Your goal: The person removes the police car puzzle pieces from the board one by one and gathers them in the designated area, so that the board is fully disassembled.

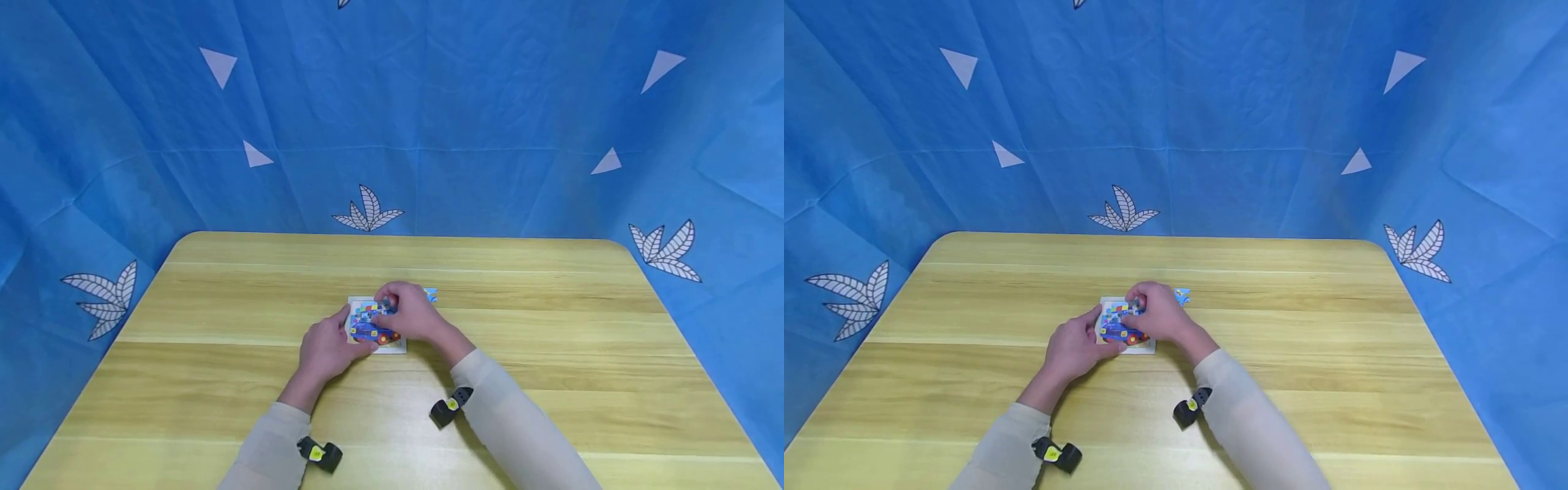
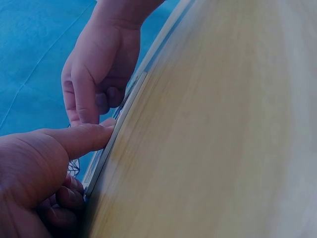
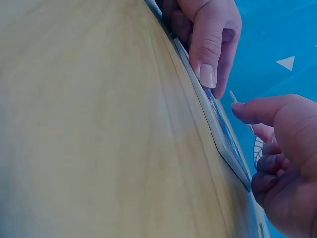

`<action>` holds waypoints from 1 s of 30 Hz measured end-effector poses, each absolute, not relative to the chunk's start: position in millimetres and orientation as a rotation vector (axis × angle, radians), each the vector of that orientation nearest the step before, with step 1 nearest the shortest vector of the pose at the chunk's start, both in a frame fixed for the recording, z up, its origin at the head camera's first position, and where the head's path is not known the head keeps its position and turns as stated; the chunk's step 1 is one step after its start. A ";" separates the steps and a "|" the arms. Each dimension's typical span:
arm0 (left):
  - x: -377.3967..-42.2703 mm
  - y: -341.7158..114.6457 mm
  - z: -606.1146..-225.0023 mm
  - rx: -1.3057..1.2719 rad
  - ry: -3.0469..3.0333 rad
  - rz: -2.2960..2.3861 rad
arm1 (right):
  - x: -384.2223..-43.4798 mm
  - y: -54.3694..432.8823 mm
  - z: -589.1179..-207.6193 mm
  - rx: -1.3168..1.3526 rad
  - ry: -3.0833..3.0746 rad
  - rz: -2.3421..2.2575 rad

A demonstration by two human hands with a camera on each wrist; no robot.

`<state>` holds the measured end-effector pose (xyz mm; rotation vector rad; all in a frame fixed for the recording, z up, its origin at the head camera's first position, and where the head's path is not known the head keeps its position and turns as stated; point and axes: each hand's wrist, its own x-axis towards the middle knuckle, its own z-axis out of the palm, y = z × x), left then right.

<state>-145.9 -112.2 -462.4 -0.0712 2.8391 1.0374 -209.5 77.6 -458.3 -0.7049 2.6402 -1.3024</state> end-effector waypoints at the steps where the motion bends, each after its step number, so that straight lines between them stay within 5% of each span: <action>1: -145.9 -112.1 -462.3 -0.069 2.838 1.037 | -208.6 78.3 -458.4 -0.700 2.643 -1.315; 30: -145.2 -109.3 -461.9 -0.116 2.816 1.048 | -191.4 120.6 -460.0 -0.573 2.708 -1.429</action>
